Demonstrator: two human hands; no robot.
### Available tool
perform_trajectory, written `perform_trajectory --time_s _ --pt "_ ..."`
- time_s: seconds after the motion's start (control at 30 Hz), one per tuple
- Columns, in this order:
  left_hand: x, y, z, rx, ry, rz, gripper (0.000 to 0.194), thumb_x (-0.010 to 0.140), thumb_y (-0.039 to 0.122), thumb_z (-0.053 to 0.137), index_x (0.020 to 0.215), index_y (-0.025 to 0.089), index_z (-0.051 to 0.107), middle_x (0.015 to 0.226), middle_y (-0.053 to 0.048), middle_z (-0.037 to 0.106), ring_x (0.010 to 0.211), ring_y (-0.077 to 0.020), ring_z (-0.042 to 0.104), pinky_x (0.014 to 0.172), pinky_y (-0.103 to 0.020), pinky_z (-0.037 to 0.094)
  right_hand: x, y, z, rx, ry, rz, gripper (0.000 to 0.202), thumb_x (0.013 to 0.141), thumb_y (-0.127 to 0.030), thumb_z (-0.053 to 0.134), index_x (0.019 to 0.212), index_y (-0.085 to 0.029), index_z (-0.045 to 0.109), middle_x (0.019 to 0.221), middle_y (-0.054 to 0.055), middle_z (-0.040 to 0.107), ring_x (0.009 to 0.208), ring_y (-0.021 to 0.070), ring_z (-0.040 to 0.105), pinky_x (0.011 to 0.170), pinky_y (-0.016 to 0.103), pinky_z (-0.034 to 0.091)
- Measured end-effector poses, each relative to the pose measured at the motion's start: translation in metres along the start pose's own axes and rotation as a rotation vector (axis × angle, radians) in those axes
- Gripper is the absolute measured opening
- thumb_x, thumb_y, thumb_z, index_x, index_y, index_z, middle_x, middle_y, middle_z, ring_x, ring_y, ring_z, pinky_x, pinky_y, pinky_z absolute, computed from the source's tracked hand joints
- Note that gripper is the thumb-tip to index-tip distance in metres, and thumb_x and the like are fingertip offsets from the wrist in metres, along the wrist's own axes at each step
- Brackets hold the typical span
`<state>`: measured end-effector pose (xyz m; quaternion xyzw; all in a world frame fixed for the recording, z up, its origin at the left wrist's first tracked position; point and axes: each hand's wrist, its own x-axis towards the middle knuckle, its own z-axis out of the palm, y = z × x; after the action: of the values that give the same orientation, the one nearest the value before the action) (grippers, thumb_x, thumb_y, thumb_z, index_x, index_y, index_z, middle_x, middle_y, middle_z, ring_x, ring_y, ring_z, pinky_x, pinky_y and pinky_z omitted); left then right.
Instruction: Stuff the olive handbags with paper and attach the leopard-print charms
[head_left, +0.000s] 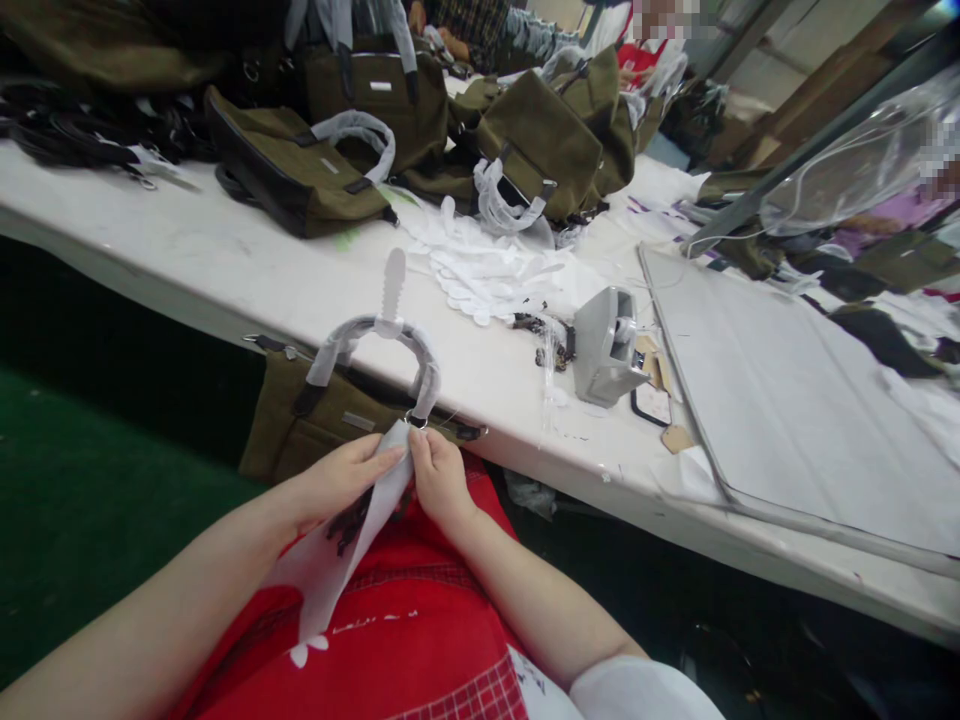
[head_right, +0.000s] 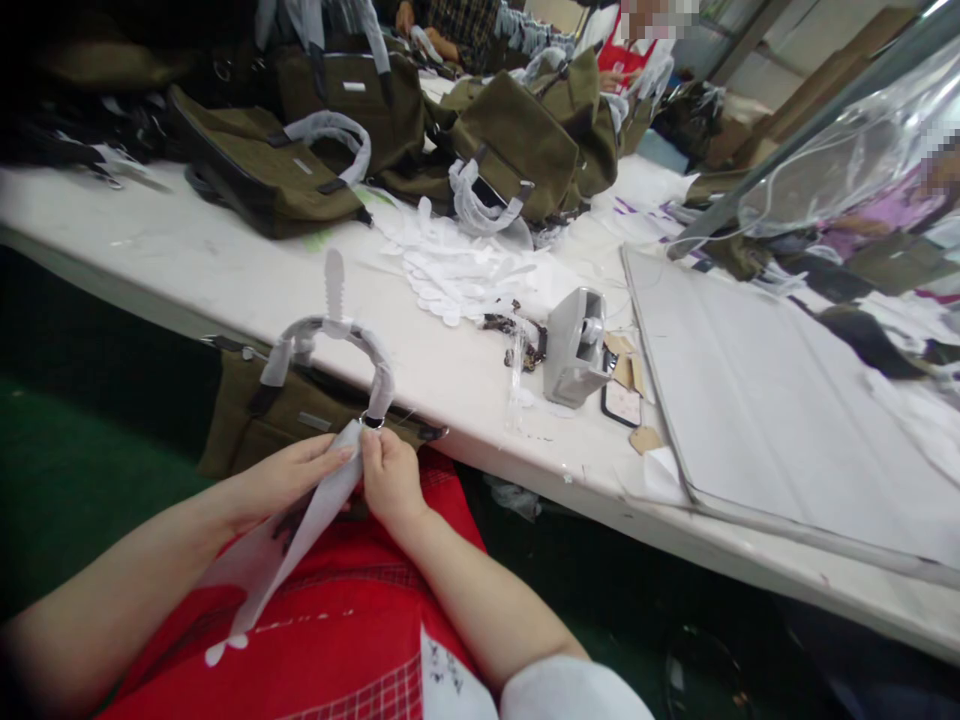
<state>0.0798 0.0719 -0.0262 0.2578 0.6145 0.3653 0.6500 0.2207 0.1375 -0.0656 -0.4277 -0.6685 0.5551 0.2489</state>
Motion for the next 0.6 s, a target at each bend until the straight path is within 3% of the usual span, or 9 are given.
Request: perform_trajectory --time_s 0.13,0.27,0.43,0.6 --pt "0.007 -0.008 0.011 0.113 0.129 0.123 0.057 0.076 0.069 0.065 0.092 0.014 0.066 0.074 -0.004 0.065 0.063 -0.0171 0.054 0.054 -0.025 0.04 -0.001 -0.001 0.0 -0.078 0.06 -0.05 0.039 0.099 -0.044 0.038 0.072 -0.02 0.052 0.065 0.0 0.056 0.061 0.014 0.052 0.058 0.025 0.037" --pt "0.011 -0.014 0.011 0.236 0.194 0.145 0.057 0.079 0.07 0.059 0.088 0.014 0.066 0.072 -0.005 0.066 0.064 -0.019 0.055 0.055 -0.026 0.042 -0.004 -0.002 -0.001 -0.007 0.048 0.011 0.046 0.099 -0.052 0.036 0.068 -0.021 0.048 0.055 -0.002 0.052 0.05 0.013 0.05 0.05 0.024 0.036" --pt "0.014 -0.018 0.007 0.26 0.187 0.174 0.06 0.079 0.073 0.055 0.079 0.014 0.064 0.066 -0.005 0.065 0.057 -0.0183 0.055 0.053 -0.027 0.041 -0.001 -0.004 -0.008 0.232 -0.105 0.198 0.061 0.091 -0.074 0.033 0.068 -0.02 0.05 0.047 -0.002 0.055 0.033 0.0119 0.049 0.033 0.021 0.032" --pt "0.013 -0.014 0.005 0.333 0.194 0.171 0.058 0.083 0.07 0.053 0.08 0.014 0.064 0.065 -0.005 0.066 0.056 -0.0181 0.055 0.052 -0.027 0.039 0.002 -0.006 -0.011 0.254 -0.202 0.217 0.059 0.085 -0.074 0.048 0.067 -0.018 0.053 0.049 0.0 0.06 0.032 0.009 0.048 0.032 0.018 0.031"
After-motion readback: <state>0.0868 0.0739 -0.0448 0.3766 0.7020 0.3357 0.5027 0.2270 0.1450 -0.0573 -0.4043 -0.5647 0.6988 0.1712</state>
